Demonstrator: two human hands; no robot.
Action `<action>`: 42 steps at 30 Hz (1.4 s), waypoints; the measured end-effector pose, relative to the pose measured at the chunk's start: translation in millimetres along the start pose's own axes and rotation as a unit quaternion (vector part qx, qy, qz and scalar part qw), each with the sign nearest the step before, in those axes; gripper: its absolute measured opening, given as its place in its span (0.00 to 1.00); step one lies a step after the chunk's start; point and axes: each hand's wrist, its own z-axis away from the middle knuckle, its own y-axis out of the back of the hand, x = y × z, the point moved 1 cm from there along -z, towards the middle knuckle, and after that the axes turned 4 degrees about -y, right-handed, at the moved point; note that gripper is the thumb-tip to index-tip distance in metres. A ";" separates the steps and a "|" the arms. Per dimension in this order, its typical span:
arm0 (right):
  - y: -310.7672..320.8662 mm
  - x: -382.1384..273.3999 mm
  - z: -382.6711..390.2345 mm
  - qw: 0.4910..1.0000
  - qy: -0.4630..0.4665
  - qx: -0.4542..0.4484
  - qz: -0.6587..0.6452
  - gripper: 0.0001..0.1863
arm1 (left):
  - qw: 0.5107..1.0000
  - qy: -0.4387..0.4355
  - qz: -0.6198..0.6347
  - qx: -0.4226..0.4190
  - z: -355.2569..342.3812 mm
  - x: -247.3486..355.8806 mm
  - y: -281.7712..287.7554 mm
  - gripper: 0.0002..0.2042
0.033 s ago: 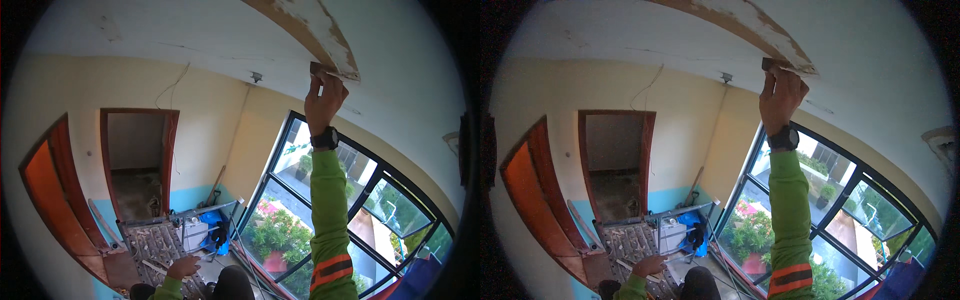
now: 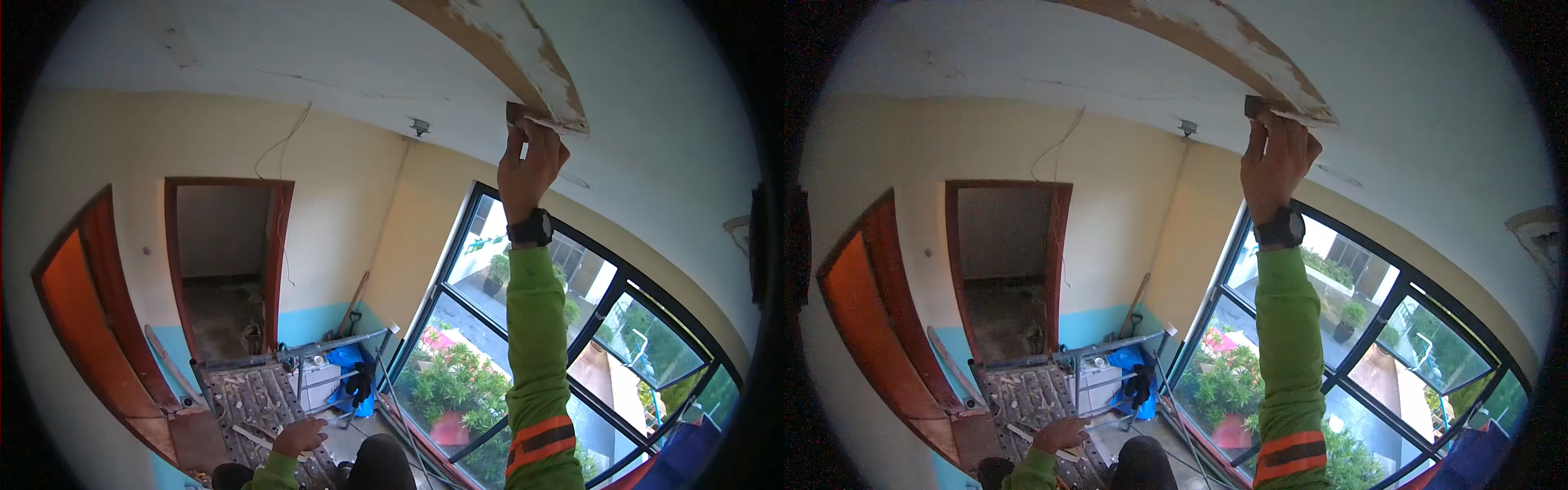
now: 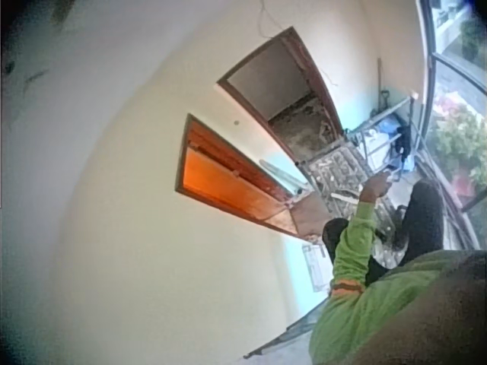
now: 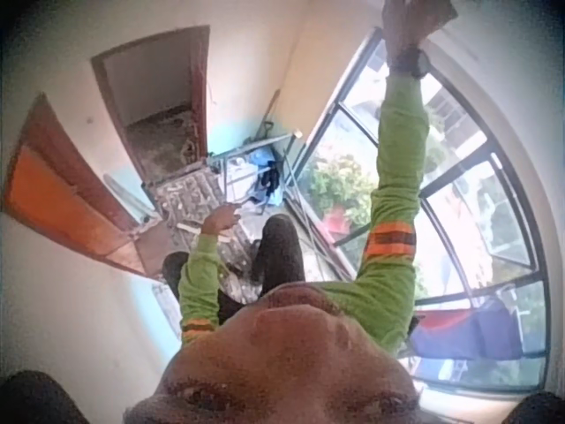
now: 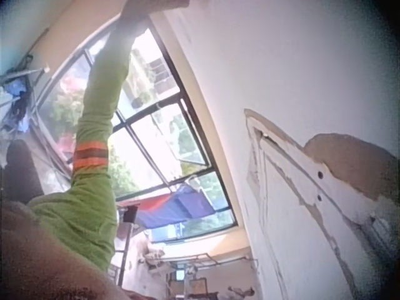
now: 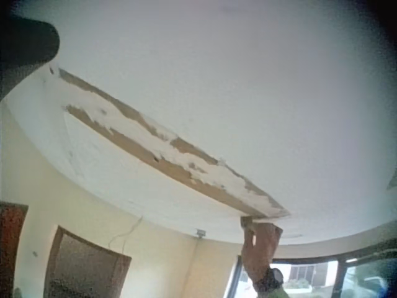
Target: The person scores tape on the ceiling with a utility knife, peels the tape away by hand, and scrapes the ceiling surface using a putty knife.
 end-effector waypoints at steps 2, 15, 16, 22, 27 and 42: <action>0.6 1.2 6.9 1.000 -0.002 -0.008 -0.001 0.08 | 1.000 0.003 -0.024 -0.002 2.8 9.6 10.1 0.24; -10.2 4.0 17.6 0.889 -0.341 -0.055 -0.299 0.09 | 1.000 -0.010 0.002 -0.024 5.9 11.7 9.0 0.25; -10.6 -4.4 13.4 0.809 -0.439 -0.058 -0.386 0.10 | 1.000 -0.003 -0.002 -0.030 4.6 7.7 6.7 0.25; -6.1 -10.0 -0.8 0.509 -0.558 -0.142 -0.640 0.09 | 1.000 0.011 0.004 -0.024 11.4 24.4 21.4 0.24; -9.1 -19.6 -0.9 0.424 -0.537 -0.117 -0.720 0.09 | 1.000 0.005 0.009 -0.030 13.3 31.7 28.3 0.24; 17.8 -83.5 142.5 0.503 -0.609 -0.229 -0.569 0.13 | 0.999 -0.040 0.003 0.024 11.1 1.8 6.5 0.23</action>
